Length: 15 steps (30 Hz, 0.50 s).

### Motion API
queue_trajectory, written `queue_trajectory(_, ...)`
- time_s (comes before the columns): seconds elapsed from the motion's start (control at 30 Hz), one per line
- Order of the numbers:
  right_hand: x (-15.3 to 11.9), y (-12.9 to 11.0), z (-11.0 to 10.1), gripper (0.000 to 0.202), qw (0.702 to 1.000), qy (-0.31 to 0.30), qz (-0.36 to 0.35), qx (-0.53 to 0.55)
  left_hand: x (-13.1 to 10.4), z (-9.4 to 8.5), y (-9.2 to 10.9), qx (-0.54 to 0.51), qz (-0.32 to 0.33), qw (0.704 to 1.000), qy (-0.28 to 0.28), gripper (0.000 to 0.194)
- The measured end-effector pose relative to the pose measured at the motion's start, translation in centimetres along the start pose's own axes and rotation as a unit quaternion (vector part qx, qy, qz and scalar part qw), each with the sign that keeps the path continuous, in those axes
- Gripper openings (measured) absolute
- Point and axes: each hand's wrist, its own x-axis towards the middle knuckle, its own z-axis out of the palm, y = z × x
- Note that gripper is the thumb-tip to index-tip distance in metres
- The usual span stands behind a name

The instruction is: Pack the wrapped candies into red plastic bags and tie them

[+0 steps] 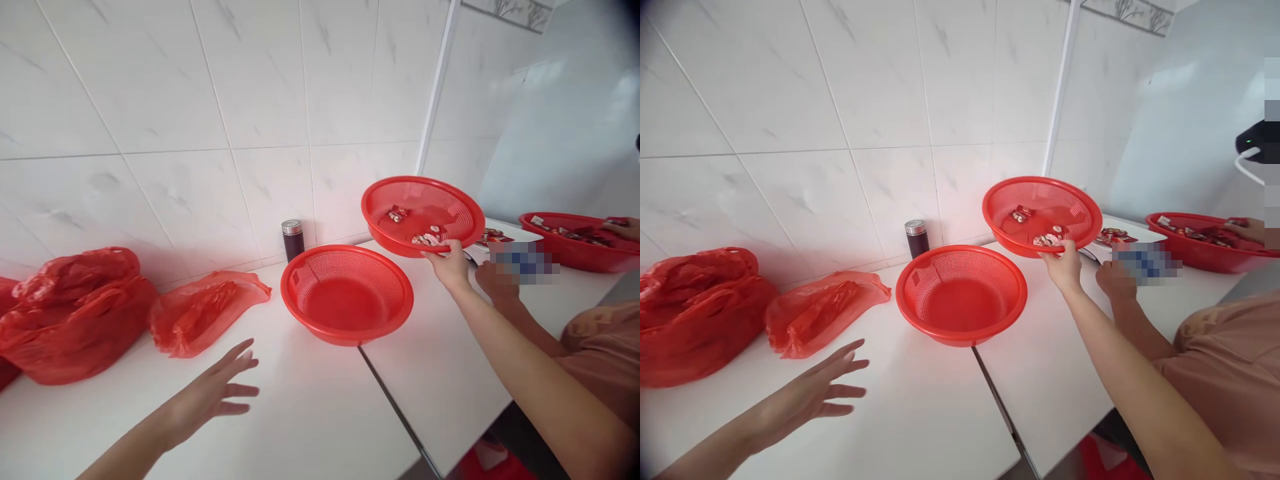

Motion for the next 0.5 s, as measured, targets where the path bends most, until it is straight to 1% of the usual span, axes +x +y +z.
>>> queue_trajectory(0.03,-0.5,-0.6,-1.1,0.041,1.000,-0.006,0.000,0.003,1.1,1.9,1.0,-0.055,-0.014,0.998,-0.011,0.097)
queue_trajectory(0.07,-1.1,-1.3,-2.3,0.041,1.000,-0.015,-0.003,0.008,2.3,3.6,2.0,-0.101,-0.015,0.995,-0.014,0.101)
queue_trajectory(0.1,-1.9,-1.9,-3.5,0.041,1.000,-0.024,-0.008,0.016,3.6,5.3,2.9,-0.136,-0.004,0.990,-0.021,0.101)
queue_trajectory(0.17,-3.7,-3.1,-5.9,0.041,0.998,-0.035,-0.020,0.039,6.1,8.3,4.1,-0.179,0.072,0.978,-0.073,0.088)
queue_trajectory(0.23,-5.7,-4.2,-7.9,0.042,0.994,-0.062,-0.028,0.086,8.5,10.7,4.7,-0.182,0.150,0.965,-0.115,0.070)
queue_trajectory(0.3,-7.5,-5.4,-9.6,0.043,0.984,-0.107,-0.026,0.140,10.4,12.6,4.6,-0.169,0.171,0.963,-0.123,0.062)
queue_trajectory(0.37,-9.3,-6.7,-10.8,0.042,0.971,-0.159,-0.012,0.176,11.4,13.5,4.0,-0.145,0.165,0.968,-0.119,0.060)
queue_trajectory(0.4,-10.3,-7.5,-11.2,0.042,0.965,-0.184,0.000,0.188,11.6,13.5,3.6,-0.128,0.168,0.971,-0.116,0.058)
queue_trajectory(0.43,-11.2,-8.2,-11.5,0.040,0.957,-0.209,0.013,0.199,11.6,13.2,3.3,-0.109,0.175,0.973,-0.106,0.054)
queue_trajectory(0.5,-13.1,-9.5,-11.8,0.037,0.938,-0.264,0.036,0.222,11.3,11.5,2.7,-0.073,0.203,0.975,-0.062,0.045)
